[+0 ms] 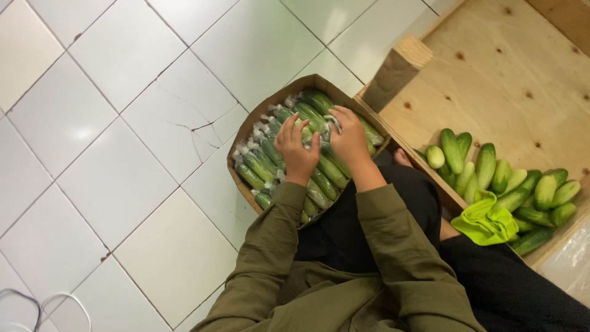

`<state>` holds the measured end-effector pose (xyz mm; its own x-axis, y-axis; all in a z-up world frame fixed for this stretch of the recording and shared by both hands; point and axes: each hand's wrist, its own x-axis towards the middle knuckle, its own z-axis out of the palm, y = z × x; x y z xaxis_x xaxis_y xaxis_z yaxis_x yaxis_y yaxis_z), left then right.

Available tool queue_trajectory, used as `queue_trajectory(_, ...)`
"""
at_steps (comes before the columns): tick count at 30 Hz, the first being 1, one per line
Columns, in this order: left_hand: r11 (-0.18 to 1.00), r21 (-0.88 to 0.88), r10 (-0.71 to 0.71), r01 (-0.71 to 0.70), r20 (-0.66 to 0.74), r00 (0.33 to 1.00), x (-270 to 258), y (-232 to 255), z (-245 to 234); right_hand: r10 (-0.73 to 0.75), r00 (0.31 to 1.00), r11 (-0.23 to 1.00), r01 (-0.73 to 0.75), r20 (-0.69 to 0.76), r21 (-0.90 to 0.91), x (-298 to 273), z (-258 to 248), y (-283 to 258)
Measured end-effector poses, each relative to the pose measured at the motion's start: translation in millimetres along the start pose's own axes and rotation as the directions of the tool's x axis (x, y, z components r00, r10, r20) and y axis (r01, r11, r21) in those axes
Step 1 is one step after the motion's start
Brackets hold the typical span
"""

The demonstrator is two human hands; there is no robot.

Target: Packaging cucumbers into individual plastic bags and tying them closed

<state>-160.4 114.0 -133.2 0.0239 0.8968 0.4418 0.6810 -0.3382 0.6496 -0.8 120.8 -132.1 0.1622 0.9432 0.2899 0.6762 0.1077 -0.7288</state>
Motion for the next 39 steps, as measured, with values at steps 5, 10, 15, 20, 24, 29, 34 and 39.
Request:
queue_trajectory(5, 0.955, -0.279, 0.102, -0.104, -0.02, 0.995, 2.5, 82.2, -21.4, 0.133, 0.963, 0.98, -0.093, -0.232, 0.176, -36.3, -124.1, -42.8)
queue_trajectory(10, 0.883, -0.392, 0.278, -0.257, -0.003, 0.96, -7.1, 155.1, -4.3, 0.168, 0.895, 0.965, -0.235, -0.412, -0.116, -140.2, -207.9, 18.1)
queue_trajectory(15, 0.742, -0.558, 0.467, -0.372, 0.031, 0.884, -29.0, 251.2, 6.1, 0.605, 0.72, 0.598, -0.693, -0.34, -0.403, -240.6, -250.2, 60.1)
queue_trajectory(20, 0.778, -0.48, 0.603, -0.405, 0.392, 0.695, -91.6, 292.7, 69.7, 0.661, 0.638, 0.554, -0.77, -0.395, -0.316, -274.8, -270.8, 50.1)
queue_trajectory(24, 0.788, -0.332, 0.563, -0.519, 0.731, 0.387, -136.2, 288.6, 149.0, 0.668, 0.614, 0.58, -0.783, -0.421, -0.222, -275.9, -275.1, 57.7)
queue_trajectory(29, 0.759, -0.298, 0.564, -0.579, 0.745, 0.356, -138.4, 292.4, 180.2, 0.722, 0.575, 0.555, -0.814, -0.386, -0.174, -276.0, -275.3, 76.7)
queue_trajectory(34, 0.867, -0.153, 0.419, -0.473, 0.739, 0.528, -109.2, 297.7, 193.7, 0.697, 0.583, 0.586, -0.799, -0.418, -0.138, -286.6, -268.9, 117.3)
queue_trajectory(39, 0.825, -0.124, 0.434, -0.551, 0.762, 0.48, -117.0, 291.0, 207.3, 0.754, 0.517, 0.559, -0.829, -0.404, -0.017, -277.1, -291.0, 97.7)
